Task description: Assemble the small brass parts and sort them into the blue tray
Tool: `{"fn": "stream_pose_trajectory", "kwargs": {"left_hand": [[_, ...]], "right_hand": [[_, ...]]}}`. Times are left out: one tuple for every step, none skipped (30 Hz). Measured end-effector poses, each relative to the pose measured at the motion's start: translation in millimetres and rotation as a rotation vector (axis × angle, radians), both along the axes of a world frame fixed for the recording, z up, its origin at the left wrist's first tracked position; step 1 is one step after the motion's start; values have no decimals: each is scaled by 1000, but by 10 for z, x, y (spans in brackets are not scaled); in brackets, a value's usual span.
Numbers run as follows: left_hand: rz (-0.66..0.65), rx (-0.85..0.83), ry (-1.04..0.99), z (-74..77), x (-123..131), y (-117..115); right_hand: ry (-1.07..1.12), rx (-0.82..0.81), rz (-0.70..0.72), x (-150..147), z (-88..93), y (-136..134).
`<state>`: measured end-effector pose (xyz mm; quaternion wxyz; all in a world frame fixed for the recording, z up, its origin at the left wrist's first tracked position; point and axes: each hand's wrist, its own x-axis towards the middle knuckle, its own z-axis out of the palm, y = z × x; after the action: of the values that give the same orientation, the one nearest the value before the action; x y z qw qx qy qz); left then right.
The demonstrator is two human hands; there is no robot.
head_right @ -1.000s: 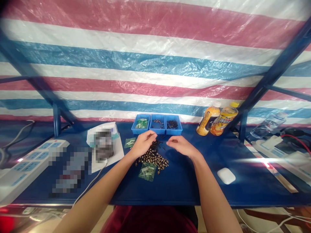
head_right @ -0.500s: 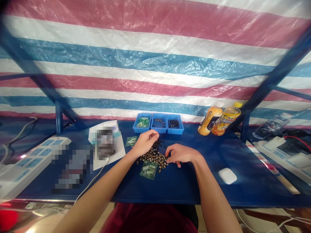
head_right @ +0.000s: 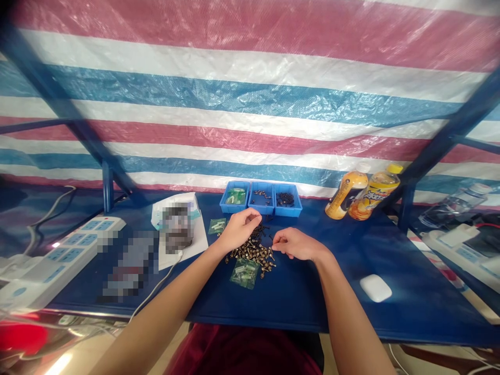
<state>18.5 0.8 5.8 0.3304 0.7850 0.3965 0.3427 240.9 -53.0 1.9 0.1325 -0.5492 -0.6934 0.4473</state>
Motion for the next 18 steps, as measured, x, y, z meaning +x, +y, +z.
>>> {"fn": "stream_pose_trajectory", "kwargs": {"left_hand": [[2, 2, -2, 0, 0, -1], [2, 3, -4, 1, 0, -3], [-1, 2, -6, 4, -1, -5], [-5, 0, -8, 6, -3, -7], [-9, -1, -9, 9, -4, -9], [-12, -3, -10, 12, -6, -10], [-14, -4, -9, 15, -7, -12], [-14, -5, -7, 17, -7, -14], [-12, -4, -4, 19, -7, -16], [-10, -2, -2, 20, -5, -18], [-8, -2, 0, 21, -3, -20], [-8, -1, 2, 21, -1, -22], [-9, -1, 4, 21, 2, -23], [-9, 0, 6, 20, 4, -23], [-8, -1, 7, 18, 6, -22], [-7, -1, 5, 16, 7, -20], [-7, -1, 3, 12, 8, -18], [-5, 1, 0, 9, 9, -16]], "right_hand": [[-18, 43, -10, -4, 3, 3], [-40, 92, -23, -8, 4, 7], [-61, 139, -36, -11, 3, 12], [-81, 180, -47, -13, -1, 18], [-98, 213, -57, -13, -8, 24], [-114, 239, -66, -11, -18, 30], [-131, 262, -70, -8, -29, 36], [-147, 281, -73, -4, -40, 40], [-164, 298, -75, 0, -52, 43], [-180, 313, -78, 2, -64, 46], [-194, 329, -79, 4, -76, 49], [-204, 346, -80, 4, -88, 53], [-211, 363, -80, 5, -100, 60], [-218, 378, -82, 6, -112, 68], [-222, 389, -90, 8, -123, 78], [-224, 400, -103, 13, -132, 90], [-220, 415, -120, 18, -138, 101], [-209, 435, -139, 24, -139, 112]]}}
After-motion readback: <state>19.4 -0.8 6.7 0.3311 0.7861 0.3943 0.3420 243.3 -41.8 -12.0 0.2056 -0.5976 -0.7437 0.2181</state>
